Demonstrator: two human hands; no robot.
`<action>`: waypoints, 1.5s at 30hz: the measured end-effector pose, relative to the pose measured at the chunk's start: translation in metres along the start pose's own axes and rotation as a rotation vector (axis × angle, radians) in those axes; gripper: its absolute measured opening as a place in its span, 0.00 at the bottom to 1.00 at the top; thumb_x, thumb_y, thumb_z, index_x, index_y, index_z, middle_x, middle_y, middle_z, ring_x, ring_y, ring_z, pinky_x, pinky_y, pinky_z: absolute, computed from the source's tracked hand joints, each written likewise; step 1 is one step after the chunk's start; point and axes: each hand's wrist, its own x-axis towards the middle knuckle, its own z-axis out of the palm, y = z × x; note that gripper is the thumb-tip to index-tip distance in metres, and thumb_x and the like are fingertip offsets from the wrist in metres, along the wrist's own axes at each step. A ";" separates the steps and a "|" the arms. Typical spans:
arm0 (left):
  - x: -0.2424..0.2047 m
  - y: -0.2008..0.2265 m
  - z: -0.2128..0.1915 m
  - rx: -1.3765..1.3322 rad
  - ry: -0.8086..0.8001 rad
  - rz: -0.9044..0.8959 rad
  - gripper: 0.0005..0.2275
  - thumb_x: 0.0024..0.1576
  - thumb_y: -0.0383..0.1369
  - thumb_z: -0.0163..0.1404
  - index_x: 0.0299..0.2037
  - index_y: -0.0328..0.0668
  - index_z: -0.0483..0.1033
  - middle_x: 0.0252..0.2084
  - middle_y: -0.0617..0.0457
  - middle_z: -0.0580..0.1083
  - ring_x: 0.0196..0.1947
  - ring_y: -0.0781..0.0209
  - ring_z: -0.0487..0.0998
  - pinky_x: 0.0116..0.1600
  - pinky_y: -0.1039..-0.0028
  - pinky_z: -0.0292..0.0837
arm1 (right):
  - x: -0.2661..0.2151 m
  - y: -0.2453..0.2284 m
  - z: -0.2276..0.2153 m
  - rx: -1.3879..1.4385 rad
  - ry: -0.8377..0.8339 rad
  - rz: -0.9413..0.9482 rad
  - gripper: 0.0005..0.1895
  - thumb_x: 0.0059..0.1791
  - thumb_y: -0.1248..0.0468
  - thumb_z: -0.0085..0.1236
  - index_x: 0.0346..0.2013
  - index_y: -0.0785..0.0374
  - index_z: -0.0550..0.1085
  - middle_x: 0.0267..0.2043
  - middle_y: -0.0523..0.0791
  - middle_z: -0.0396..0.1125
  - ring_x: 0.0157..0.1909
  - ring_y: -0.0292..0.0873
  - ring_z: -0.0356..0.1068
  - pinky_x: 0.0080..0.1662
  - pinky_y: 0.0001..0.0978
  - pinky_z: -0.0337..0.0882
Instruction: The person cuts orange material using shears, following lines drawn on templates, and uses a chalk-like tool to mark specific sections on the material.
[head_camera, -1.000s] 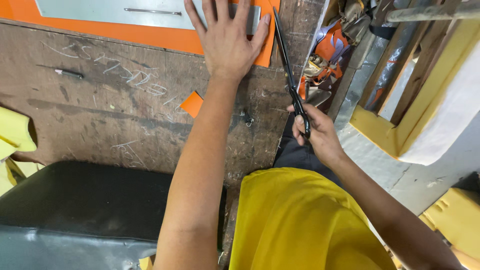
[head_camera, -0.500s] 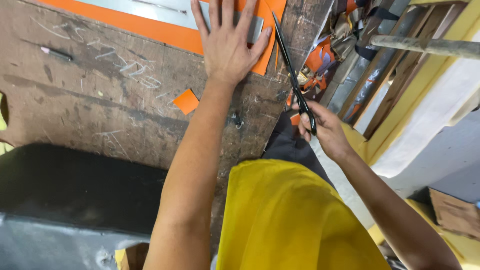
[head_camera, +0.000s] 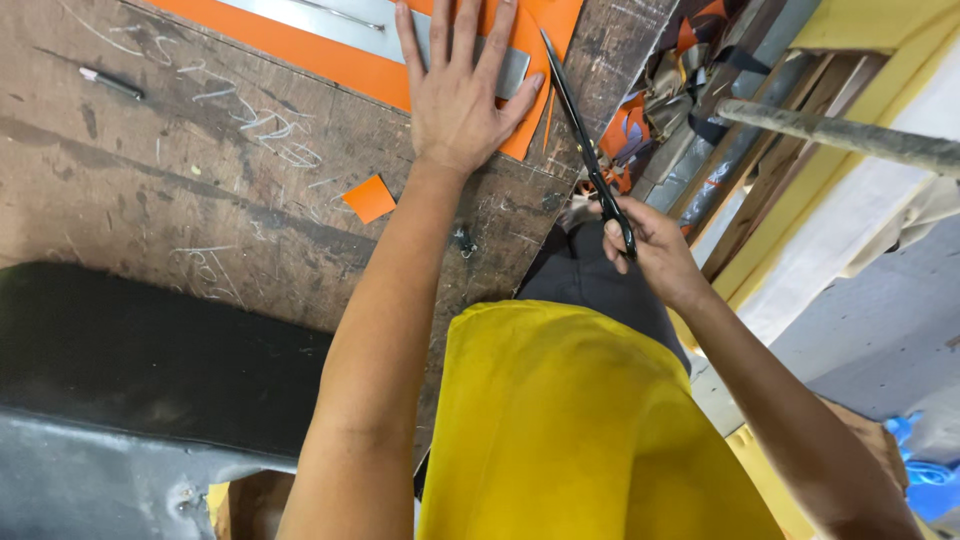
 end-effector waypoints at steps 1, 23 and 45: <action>-0.001 0.000 0.000 -0.007 -0.001 -0.004 0.32 0.66 0.54 0.51 0.76 0.51 0.57 0.75 0.42 0.57 0.76 0.41 0.49 0.75 0.35 0.27 | 0.000 -0.001 -0.002 -0.007 -0.004 -0.004 0.17 0.58 0.60 0.49 0.59 0.64 0.71 0.27 0.40 0.63 0.28 0.31 0.61 0.30 0.23 0.63; 0.000 0.001 -0.004 -0.067 -0.016 -0.045 0.36 0.63 0.55 0.54 0.74 0.38 0.61 0.76 0.44 0.56 0.78 0.45 0.46 0.77 0.37 0.28 | 0.031 -0.036 -0.059 -0.123 -0.180 0.018 0.17 0.57 0.60 0.51 0.58 0.65 0.71 0.27 0.40 0.63 0.27 0.31 0.62 0.31 0.23 0.63; 0.001 0.004 -0.002 -0.076 0.020 -0.068 0.35 0.62 0.59 0.49 0.67 0.35 0.66 0.70 0.38 0.60 0.77 0.46 0.48 0.76 0.42 0.28 | 0.081 -0.092 -0.090 -0.315 -0.294 0.078 0.16 0.56 0.62 0.51 0.56 0.65 0.72 0.26 0.39 0.64 0.27 0.31 0.62 0.30 0.23 0.63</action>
